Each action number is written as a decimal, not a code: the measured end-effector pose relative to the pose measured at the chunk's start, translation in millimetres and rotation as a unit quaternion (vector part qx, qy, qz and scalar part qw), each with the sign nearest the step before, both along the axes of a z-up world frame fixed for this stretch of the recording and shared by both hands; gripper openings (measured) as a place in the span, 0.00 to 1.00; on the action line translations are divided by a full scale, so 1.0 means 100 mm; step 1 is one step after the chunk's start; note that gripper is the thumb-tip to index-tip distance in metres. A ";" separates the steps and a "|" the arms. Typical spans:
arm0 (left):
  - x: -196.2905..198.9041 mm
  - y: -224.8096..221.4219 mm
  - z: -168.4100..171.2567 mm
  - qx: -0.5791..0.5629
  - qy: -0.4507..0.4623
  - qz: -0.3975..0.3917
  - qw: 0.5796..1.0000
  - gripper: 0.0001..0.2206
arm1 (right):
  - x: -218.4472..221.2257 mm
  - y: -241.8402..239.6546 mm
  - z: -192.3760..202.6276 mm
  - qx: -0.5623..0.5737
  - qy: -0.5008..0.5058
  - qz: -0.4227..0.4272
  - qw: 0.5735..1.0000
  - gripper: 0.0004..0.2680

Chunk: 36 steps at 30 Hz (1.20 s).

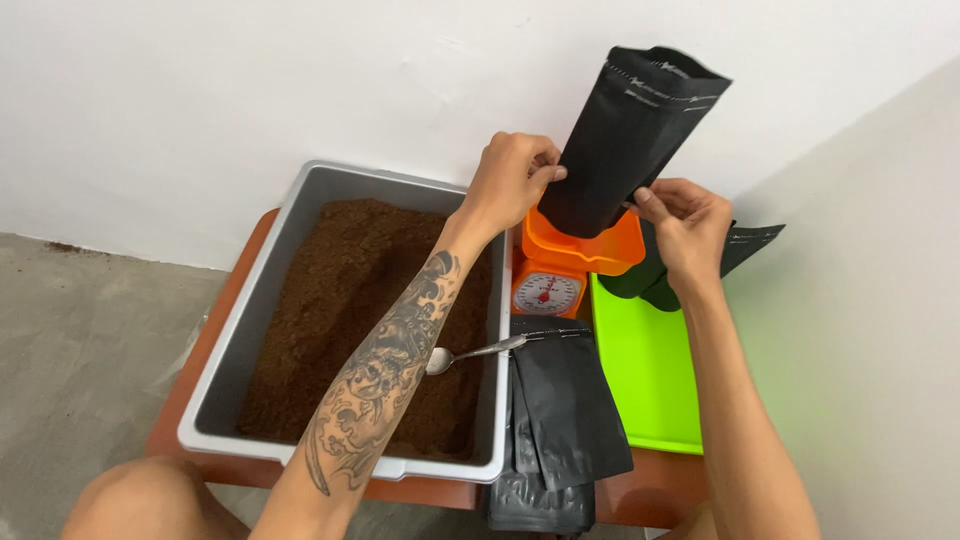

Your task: The person is filling black resealable pouches with coffee grounds using a spoon and weighing them on an analog scale.

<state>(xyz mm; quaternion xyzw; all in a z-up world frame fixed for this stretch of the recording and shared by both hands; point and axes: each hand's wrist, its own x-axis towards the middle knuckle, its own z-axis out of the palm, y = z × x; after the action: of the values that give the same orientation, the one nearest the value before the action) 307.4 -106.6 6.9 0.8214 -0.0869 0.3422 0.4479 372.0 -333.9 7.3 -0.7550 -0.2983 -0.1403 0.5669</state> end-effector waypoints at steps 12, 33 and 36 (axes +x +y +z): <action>0.12 0.06 -0.24 0.034 0.067 -0.003 0.997 0.02 | 0.01 0.00 -0.16 -0.041 0.004 -0.008 0.999 0.02; -0.46 0.35 -0.01 -0.088 0.029 0.051 0.994 0.17 | -0.20 -0.54 0.14 0.075 0.091 -0.067 0.991 0.10; -0.57 0.46 -0.05 -0.089 -0.038 0.082 0.992 0.08 | -0.23 -0.67 0.04 0.089 0.085 -0.081 0.989 0.15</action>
<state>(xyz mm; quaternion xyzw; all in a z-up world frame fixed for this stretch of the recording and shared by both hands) 250.9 -60.4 2.1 0.7691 -0.0057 0.4150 0.4861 349.2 -401.3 11.4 -0.7323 -0.1730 -0.1473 0.6419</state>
